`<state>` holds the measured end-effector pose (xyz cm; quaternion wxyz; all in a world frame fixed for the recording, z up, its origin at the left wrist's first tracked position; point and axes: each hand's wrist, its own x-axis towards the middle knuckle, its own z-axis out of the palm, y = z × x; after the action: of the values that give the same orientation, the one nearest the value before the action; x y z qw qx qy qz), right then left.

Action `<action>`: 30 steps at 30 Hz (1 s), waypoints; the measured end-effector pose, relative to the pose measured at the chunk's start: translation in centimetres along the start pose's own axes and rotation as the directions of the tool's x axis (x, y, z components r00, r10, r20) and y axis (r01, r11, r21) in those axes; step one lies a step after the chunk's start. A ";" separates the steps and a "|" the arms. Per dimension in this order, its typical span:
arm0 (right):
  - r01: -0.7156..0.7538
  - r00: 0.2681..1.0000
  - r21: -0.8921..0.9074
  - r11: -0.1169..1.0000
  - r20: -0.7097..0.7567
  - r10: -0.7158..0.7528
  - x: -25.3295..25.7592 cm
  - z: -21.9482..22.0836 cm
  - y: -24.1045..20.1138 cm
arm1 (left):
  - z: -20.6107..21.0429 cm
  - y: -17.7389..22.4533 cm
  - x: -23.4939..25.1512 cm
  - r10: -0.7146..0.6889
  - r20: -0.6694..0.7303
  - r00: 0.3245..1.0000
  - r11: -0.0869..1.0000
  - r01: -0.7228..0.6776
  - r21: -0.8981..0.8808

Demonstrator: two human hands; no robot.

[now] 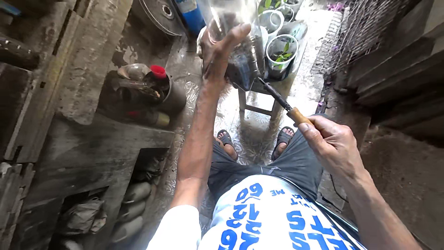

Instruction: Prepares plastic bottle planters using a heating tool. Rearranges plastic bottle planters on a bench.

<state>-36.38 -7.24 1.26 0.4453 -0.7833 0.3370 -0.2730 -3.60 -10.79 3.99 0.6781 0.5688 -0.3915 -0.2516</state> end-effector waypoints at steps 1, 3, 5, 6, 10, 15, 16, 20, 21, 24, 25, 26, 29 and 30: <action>-0.002 1.000 -0.008 1.000 0.002 0.002 0.1 0.1 -0.1 | 0.1 0.1 -0.1 0.005 0.013 1.000 1.000 -0.005 -0.013; -0.008 1.000 -0.021 1.000 0.003 0.008 0.1 0.3 -0.2 | 0.1 0.1 -0.3 0.019 0.021 1.000 1.000 -0.018 -0.018; -0.012 1.000 -0.014 1.000 0.004 0.012 0.1 0.4 -0.1 | 0.2 0.2 -0.4 0.026 0.015 1.000 1.000 -0.026 -0.016; -0.006 1.000 -0.014 1.000 0.005 0.006 0.1 0.4 -0.1 | 0.2 0.2 -0.4 0.026 0.011 1.000 0.999 -0.025 -0.023; 0.033 0.999 -0.038 0.999 -0.008 -0.033 0.1 0.7 0.0 | 0.2 0.2 -0.6 0.029 0.002 1.000 0.999 -0.029 -0.039; 0.061 0.998 -0.090 0.994 -0.011 -0.062 0.2 1.0 -0.1 | 0.2 -0.1 -1.2 0.036 0.002 0.999 0.999 -0.036 -0.018; 0.062 0.998 -0.107 0.992 -0.011 -0.064 0.2 1.0 -0.2 | 0.2 -0.3 -1.3 0.036 0.003 0.999 0.999 -0.036 -0.010; 0.065 0.998 -0.171 0.983 -0.007 -0.067 0.4 1.2 -0.5 | 0.2 -0.9 -1.7 0.038 0.016 0.999 0.999 -0.037 -0.036; 0.064 0.998 -0.180 0.982 -0.003 -0.065 0.5 1.3 -0.6 | 0.2 -0.9 -1.7 0.047 0.025 0.999 0.998 -0.046 -0.039; 0.059 0.998 -0.191 0.980 0.002 -0.060 1.0 1.6 -0.6 | 0.3 -1.1 -1.9 0.083 0.052 0.995 0.996 -0.081 -0.042; 0.057 0.998 -0.194 0.979 0.003 -0.058 1.1 1.7 -0.7 | 0.3 -1.1 -2.0 0.091 0.048 0.995 0.995 -0.090 -0.034; 0.054 0.999 -0.197 0.979 0.005 -0.054 1.2 1.6 -0.7 | 0.3 -1.1 -2.0 0.095 0.039 0.995 0.995 -0.094 -0.033; 0.060 0.998 -0.211 0.976 0.013 -0.058 0.9 1.0 -0.9 | 0.3 -1.2 -1.8 0.095 0.002 0.995 0.995 -0.095 -0.031; 0.059 0.998 -0.219 0.974 0.016 -0.056 0.7 0.8 -1.0 | 0.1 -1.3 -1.8 0.100 -0.001 0.995 0.995 -0.100 -0.018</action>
<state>-35.09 -7.04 1.90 0.3497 -0.8385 0.3400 -0.2429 -4.59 -9.76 2.34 0.6949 0.5423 -0.4174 -0.2209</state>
